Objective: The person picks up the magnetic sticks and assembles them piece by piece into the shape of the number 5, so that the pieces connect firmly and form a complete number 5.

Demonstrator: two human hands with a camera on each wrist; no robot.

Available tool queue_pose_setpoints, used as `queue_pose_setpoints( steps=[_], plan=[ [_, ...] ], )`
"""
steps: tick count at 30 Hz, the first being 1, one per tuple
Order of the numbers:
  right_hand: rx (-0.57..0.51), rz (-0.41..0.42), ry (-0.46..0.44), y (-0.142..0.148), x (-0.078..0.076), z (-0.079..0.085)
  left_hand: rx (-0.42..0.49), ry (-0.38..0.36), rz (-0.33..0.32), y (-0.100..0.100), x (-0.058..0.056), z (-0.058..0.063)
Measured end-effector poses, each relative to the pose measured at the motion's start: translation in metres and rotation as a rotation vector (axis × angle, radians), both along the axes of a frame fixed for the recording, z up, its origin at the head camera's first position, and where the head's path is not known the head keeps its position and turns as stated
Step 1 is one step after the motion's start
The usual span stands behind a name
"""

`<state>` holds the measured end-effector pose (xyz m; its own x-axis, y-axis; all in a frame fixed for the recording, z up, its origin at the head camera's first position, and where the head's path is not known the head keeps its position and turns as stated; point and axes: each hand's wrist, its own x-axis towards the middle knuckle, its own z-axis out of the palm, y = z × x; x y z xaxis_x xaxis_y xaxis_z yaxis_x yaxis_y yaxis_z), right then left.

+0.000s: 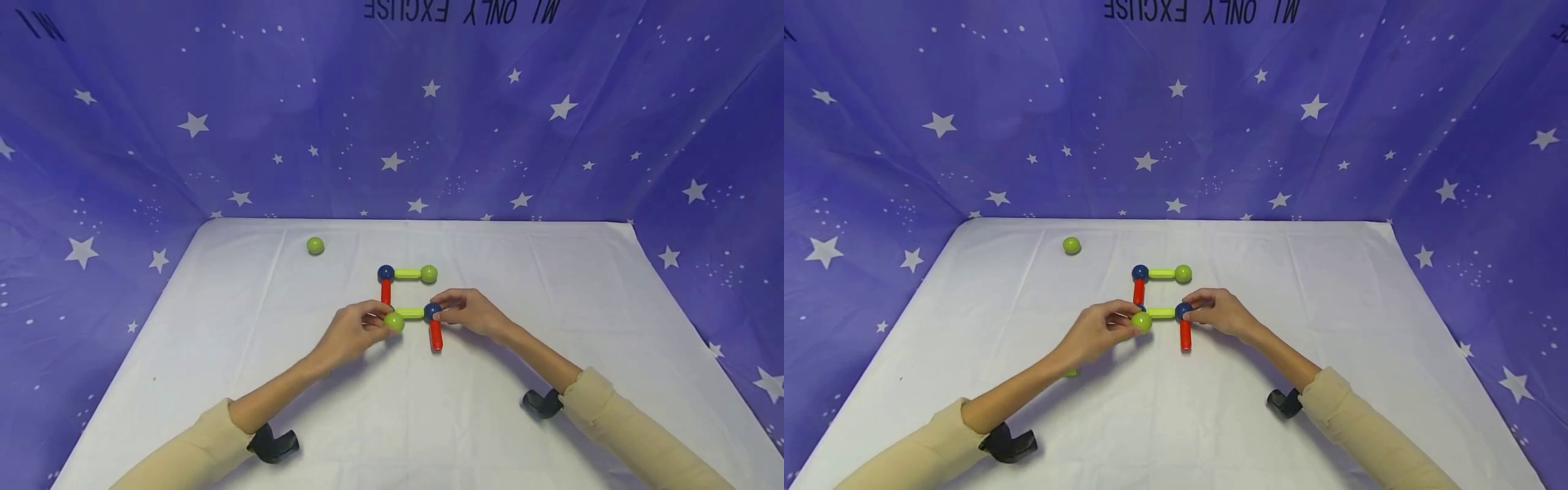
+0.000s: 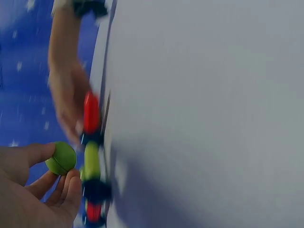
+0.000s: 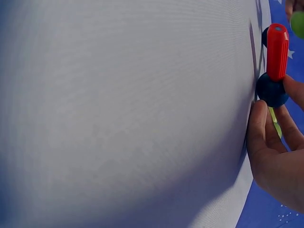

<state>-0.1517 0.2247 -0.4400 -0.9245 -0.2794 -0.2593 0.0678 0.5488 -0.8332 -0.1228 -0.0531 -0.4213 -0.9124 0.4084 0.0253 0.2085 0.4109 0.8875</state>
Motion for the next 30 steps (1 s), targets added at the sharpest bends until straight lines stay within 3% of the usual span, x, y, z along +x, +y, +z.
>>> queue_pose_setpoints(
  steps=[4,8,16,24,30],
  plan=[
    [-0.005,0.003,0.004,0.0,0.0,-0.001,0.025,-0.025,-0.1,0.021,0.015,-0.009],
    [-0.012,0.009,0.015,0.0,0.0,-0.002,0.034,-0.056,-0.149,0.036,0.022,-0.017],
    [-0.013,0.019,0.041,-0.001,0.001,-0.001,0.051,-0.069,-0.183,0.056,0.03,-0.026],
    [-0.008,0.026,0.064,0.0,0.002,-0.001,0.049,-0.037,-0.176,0.061,0.033,-0.03],
    [-0.039,-0.006,0.061,0.004,0.015,-0.001,0.049,-0.016,-0.166,0.063,0.034,-0.032]
  ],
)
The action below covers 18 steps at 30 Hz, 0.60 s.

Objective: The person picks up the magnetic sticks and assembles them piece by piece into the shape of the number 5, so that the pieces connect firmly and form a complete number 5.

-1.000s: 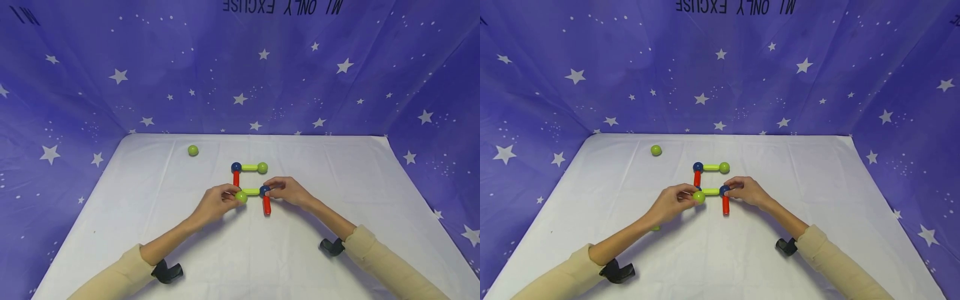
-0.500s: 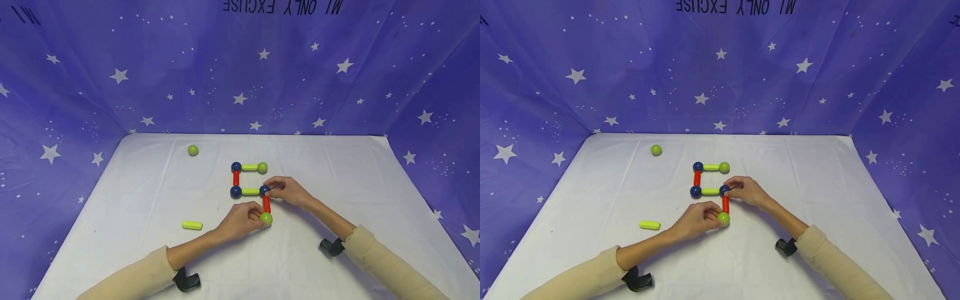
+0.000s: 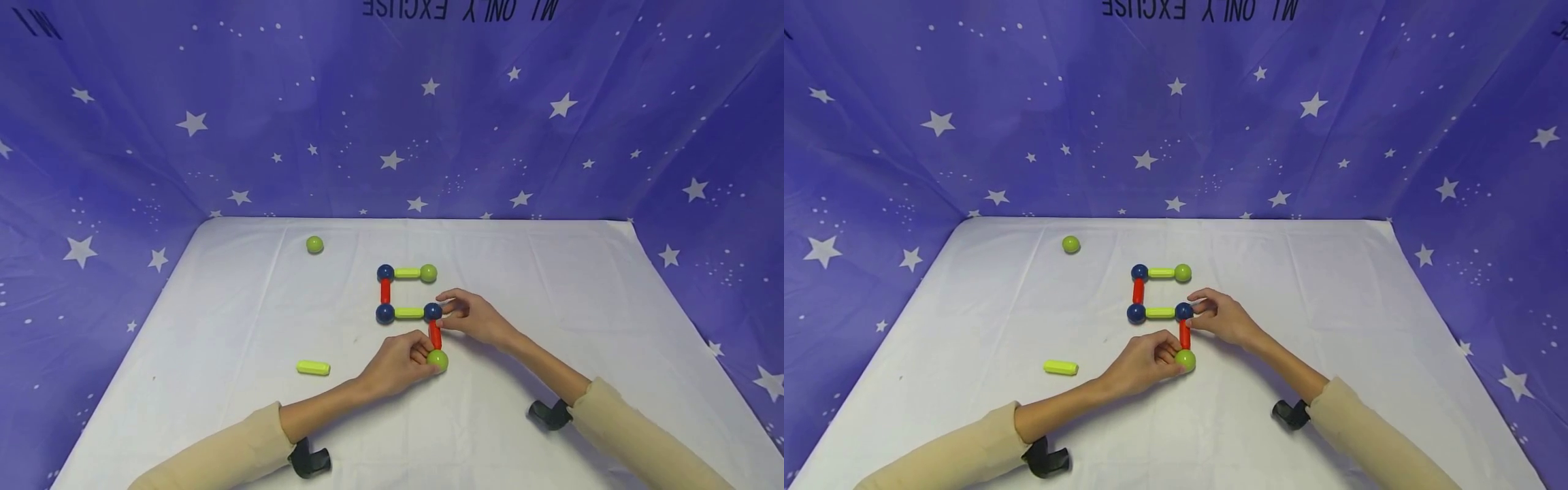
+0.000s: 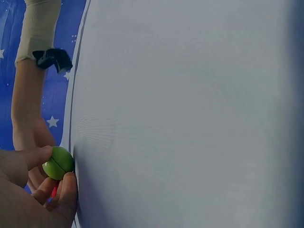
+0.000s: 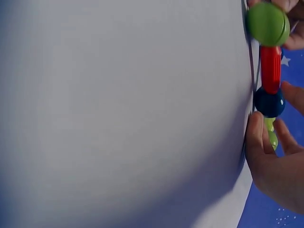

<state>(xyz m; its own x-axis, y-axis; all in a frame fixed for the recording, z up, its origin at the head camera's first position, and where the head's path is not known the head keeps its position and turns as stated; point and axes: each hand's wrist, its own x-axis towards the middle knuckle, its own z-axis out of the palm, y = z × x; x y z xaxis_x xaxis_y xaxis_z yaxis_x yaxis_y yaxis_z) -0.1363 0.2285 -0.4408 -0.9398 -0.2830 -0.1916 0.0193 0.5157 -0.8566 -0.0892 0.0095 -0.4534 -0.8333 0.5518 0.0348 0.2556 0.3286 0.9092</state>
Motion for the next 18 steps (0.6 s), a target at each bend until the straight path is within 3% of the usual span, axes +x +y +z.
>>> queue_pose_setpoints(
  steps=[4,9,12,18],
  plan=[
    [-0.048,0.017,-0.024,0.006,0.018,-0.001,0.006,-0.005,0.0,0.0,0.0,0.0],
    [-0.146,0.161,-0.086,0.011,0.039,-0.003,0.017,0.001,-0.012,0.0,-0.001,0.0],
    [-0.188,0.206,-0.11,0.01,0.045,-0.004,0.019,0.006,-0.019,0.0,-0.001,0.0],
    [-0.199,0.201,-0.119,0.007,0.048,-0.004,0.011,-0.009,-0.025,0.0,-0.001,0.002]
  ],
)
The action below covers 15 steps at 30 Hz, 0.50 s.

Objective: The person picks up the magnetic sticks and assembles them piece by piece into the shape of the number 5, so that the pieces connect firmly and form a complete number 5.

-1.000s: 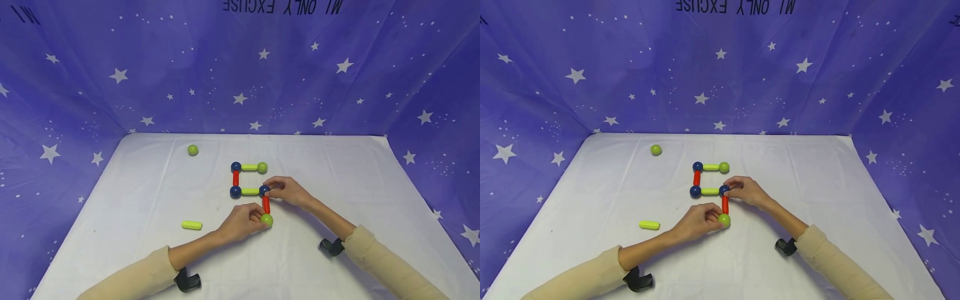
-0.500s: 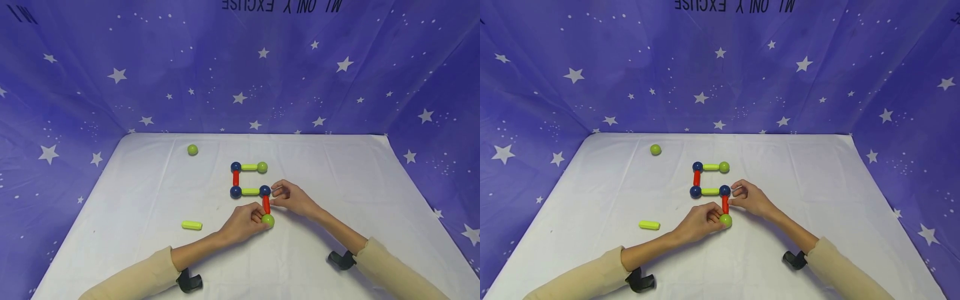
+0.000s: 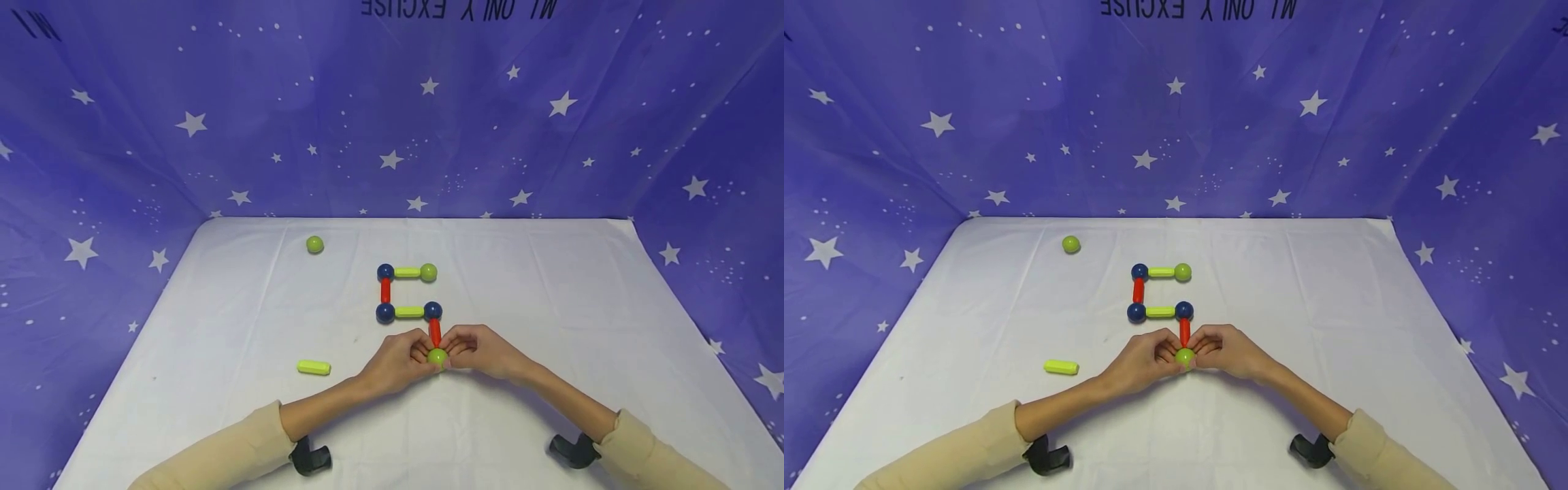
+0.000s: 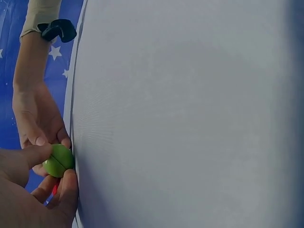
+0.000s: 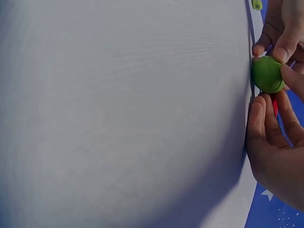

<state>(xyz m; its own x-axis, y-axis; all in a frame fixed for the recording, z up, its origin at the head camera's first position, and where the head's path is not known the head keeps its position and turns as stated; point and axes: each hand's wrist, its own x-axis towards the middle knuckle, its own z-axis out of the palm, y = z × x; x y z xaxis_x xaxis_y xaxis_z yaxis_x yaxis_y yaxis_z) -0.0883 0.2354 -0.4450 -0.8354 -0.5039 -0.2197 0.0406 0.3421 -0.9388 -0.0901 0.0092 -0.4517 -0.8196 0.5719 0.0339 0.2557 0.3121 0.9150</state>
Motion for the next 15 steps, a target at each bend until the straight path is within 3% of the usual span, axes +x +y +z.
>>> queue_pose_setpoints(
  steps=[7,11,15],
  plan=[
    [0.01,-0.005,0.021,0.0,0.0,-0.002,-0.032,0.006,-0.019,-0.012,-0.002,0.01],
    [0.028,-0.007,0.025,0.0,0.0,-0.002,-0.068,0.018,-0.021,-0.039,-0.005,0.022],
    [0.037,-0.01,0.025,0.0,0.0,-0.001,-0.114,0.046,-0.024,-0.078,-0.011,0.032]
  ],
)
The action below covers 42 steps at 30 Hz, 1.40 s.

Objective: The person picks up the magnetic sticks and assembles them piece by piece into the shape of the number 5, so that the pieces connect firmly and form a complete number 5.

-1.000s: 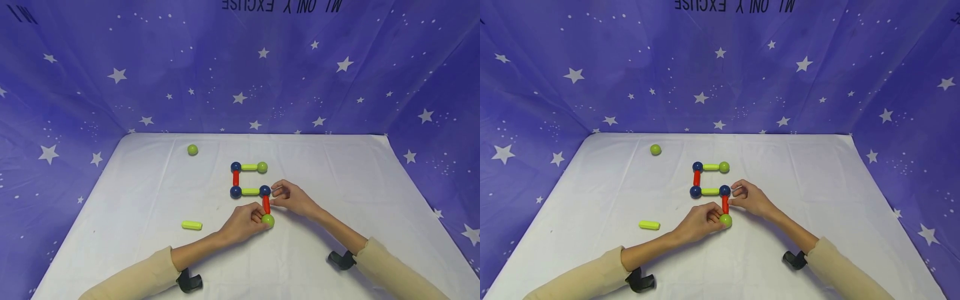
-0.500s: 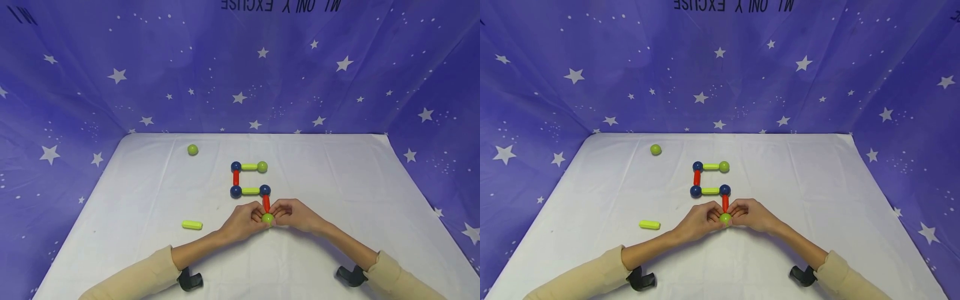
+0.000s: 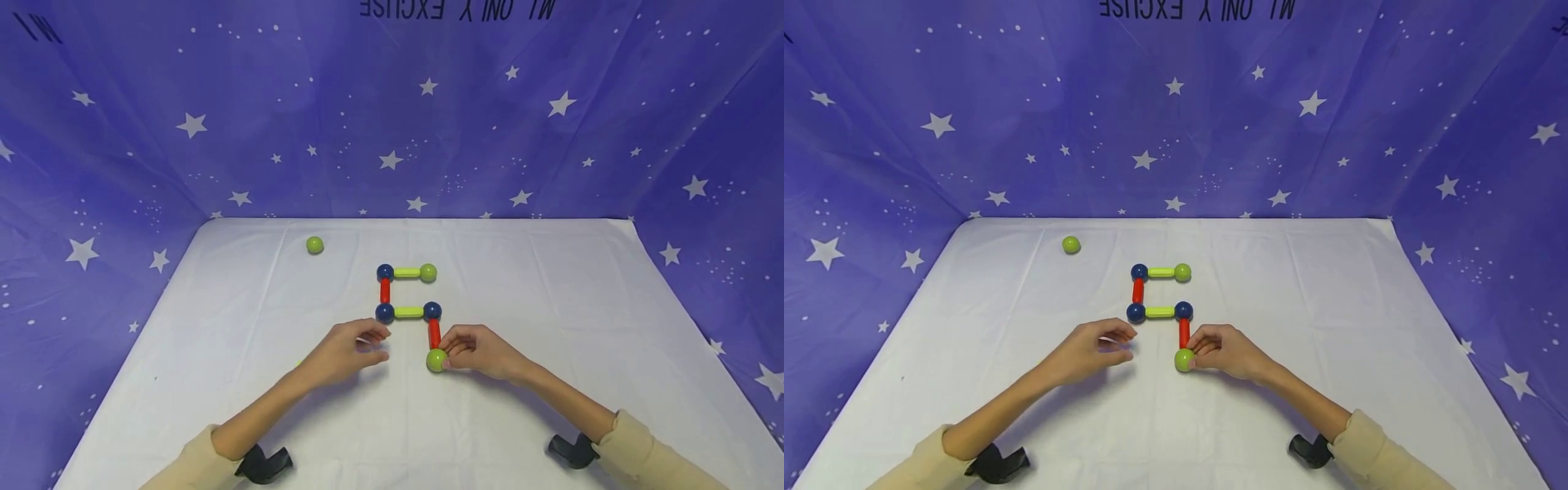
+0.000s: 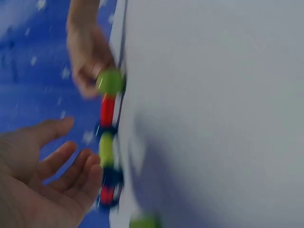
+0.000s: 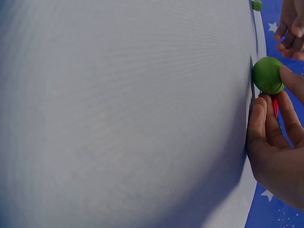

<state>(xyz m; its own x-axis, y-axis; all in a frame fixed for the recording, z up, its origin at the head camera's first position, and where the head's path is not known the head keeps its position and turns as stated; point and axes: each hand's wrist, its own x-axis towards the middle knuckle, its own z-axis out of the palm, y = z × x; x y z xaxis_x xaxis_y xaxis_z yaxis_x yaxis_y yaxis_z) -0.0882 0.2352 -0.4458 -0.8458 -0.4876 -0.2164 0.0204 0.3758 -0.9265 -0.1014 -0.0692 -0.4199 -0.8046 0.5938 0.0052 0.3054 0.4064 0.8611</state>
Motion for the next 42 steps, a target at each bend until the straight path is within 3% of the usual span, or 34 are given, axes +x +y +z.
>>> queue_pose_setpoints(
  steps=[8,12,16,21,27,34,42],
  plan=[
    [0.004,0.003,0.004,-0.001,0.0,0.0,-0.208,0.084,-0.07,-0.082,-0.005,0.006],
    [0.0,0.002,0.003,-0.001,0.0,0.001,-0.242,0.046,-0.116,-0.1,-0.003,0.0],
    [0.011,-0.002,0.01,-0.001,0.0,0.001,-0.2,0.036,-0.127,-0.102,-0.003,-0.008],
    [0.019,-0.006,0.014,-0.001,0.0,0.001,-0.161,0.081,-0.131,-0.084,-0.007,-0.017],
    [0.031,-0.014,0.022,-0.001,0.0,0.001,-0.103,0.112,-0.147,-0.038,-0.01,-0.019],
    [0.037,-0.02,0.022,-0.001,0.002,0.002,-0.08,0.09,-0.177,0.014,-0.011,-0.021],
    [0.015,-0.01,0.021,-0.002,0.002,0.002,-0.072,0.139,-0.216,0.043,-0.011,-0.027]
  ],
)
